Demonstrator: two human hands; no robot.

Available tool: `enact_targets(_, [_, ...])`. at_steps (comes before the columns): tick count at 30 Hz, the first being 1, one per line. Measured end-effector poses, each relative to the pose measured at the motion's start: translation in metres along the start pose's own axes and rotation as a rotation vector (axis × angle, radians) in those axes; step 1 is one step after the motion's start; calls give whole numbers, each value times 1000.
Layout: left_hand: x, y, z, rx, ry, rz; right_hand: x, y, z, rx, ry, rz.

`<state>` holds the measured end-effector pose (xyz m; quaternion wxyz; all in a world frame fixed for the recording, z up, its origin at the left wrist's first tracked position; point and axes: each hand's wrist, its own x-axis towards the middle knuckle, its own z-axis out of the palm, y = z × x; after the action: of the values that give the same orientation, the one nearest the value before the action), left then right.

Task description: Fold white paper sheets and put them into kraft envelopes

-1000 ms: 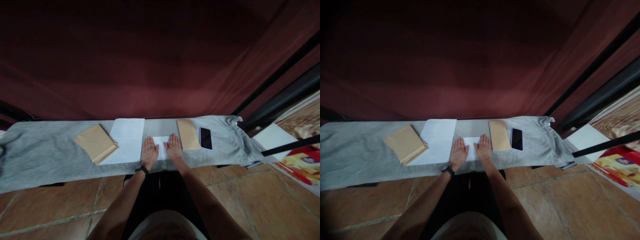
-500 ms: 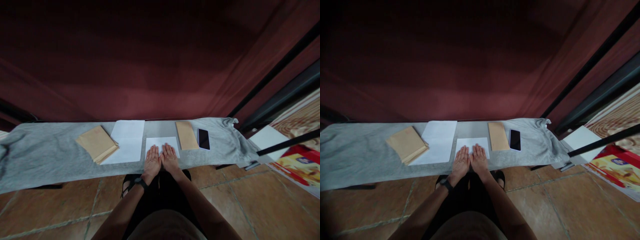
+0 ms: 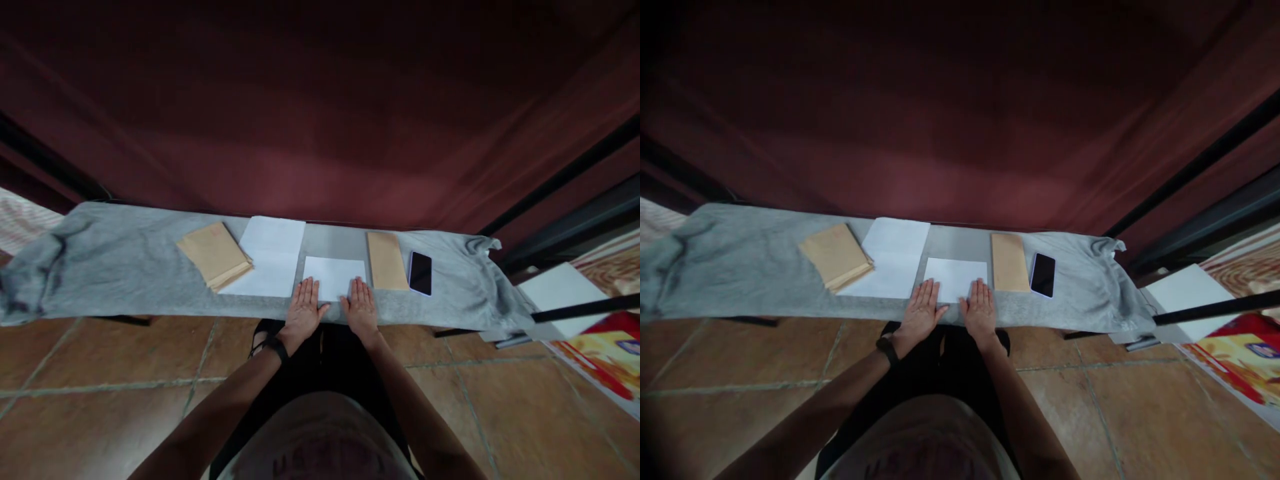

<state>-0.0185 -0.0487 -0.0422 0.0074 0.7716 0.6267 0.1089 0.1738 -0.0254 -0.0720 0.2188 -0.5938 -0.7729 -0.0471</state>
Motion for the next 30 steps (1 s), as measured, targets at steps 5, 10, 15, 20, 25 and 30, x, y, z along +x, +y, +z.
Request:
enact_targets(5, [5,5,-4,-41,-44,235,0,0,-1,-1,-32,10])
enact_targets(10, [7,11,4,-97,-98,348,-1,2,0,22,-34,9])
enact_targets(15, [7,9,9,-95,-109,360,1,-2,-2,44,-32,28])
enact_targets(20, [8,11,7,-83,-120,343,4,-22,-7,87,-150,-34])
enact_targets(25, [7,9,4,-96,-121,306,0,-25,-8,79,-188,-45])
enact_targets(30, [14,-2,6,-89,-99,160,-7,-9,-6,23,-91,12])
